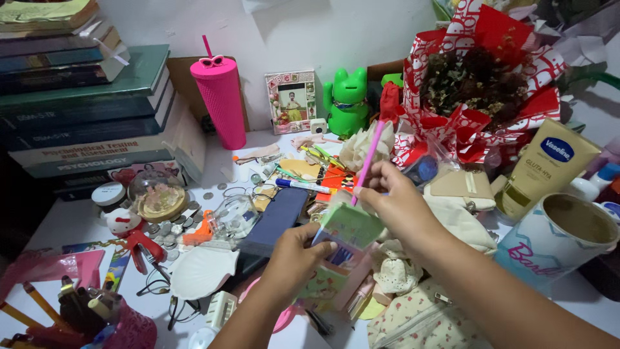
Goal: The person organizes stationery items on a cluttered desk. They open a small box, remove several pens and pencils, and place them into a pink pen holder. The person also handles a stapler and other small items while sorting through the clutter.
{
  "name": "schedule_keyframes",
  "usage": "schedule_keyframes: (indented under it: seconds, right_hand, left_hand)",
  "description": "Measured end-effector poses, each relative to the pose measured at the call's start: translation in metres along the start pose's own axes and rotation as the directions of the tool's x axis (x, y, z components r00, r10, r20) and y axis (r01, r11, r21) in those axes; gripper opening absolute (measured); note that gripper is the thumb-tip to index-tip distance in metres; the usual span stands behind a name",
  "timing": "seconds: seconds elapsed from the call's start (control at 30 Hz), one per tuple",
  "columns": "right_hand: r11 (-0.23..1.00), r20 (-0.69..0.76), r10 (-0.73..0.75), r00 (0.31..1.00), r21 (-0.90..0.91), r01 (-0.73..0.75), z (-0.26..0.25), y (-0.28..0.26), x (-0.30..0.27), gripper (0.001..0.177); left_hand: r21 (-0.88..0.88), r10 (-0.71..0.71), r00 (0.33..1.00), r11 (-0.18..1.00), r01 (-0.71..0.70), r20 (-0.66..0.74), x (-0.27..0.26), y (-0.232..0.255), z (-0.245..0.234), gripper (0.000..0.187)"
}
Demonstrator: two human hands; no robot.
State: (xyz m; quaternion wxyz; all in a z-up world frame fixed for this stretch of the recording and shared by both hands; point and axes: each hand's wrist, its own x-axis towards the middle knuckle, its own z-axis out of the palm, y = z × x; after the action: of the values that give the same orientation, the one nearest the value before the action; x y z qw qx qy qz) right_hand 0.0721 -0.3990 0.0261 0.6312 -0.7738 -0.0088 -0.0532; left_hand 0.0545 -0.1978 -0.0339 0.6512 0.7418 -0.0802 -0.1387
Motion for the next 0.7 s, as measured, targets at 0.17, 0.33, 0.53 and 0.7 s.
schedule_keyframes:
  seconds: [0.17, 0.33, 0.53, 0.7]
  right_hand:
    - [0.996, 0.021, 0.066, 0.998, -0.069, -0.064, -0.002, -0.019, -0.008, 0.036]
    - [0.987, 0.092, 0.162, 0.983, -0.005, -0.162, -0.001, -0.031, -0.013, 0.041]
    - [0.998, 0.122, 0.032, 0.992, -0.057, -0.025, -0.002, -0.023, -0.011, 0.039]
    - [0.957, 0.132, 0.271, 0.954, -0.142, -0.252, -0.007, -0.025, -0.011, 0.039]
  left_hand:
    - [-0.007, -0.041, 0.995, 0.999, 0.040, -0.091, -0.003, 0.005, 0.001, 0.019]
    - [0.070, 0.021, 0.992, 0.997, -0.013, -0.121, -0.004, 0.004, 0.002, 0.017]
    - [0.025, 0.007, 0.993, 1.000, -0.004, -0.120, -0.004, 0.002, -0.001, 0.018]
    - [0.076, 0.022, 0.994, 0.997, -0.013, -0.110, -0.002, -0.007, -0.001, 0.020]
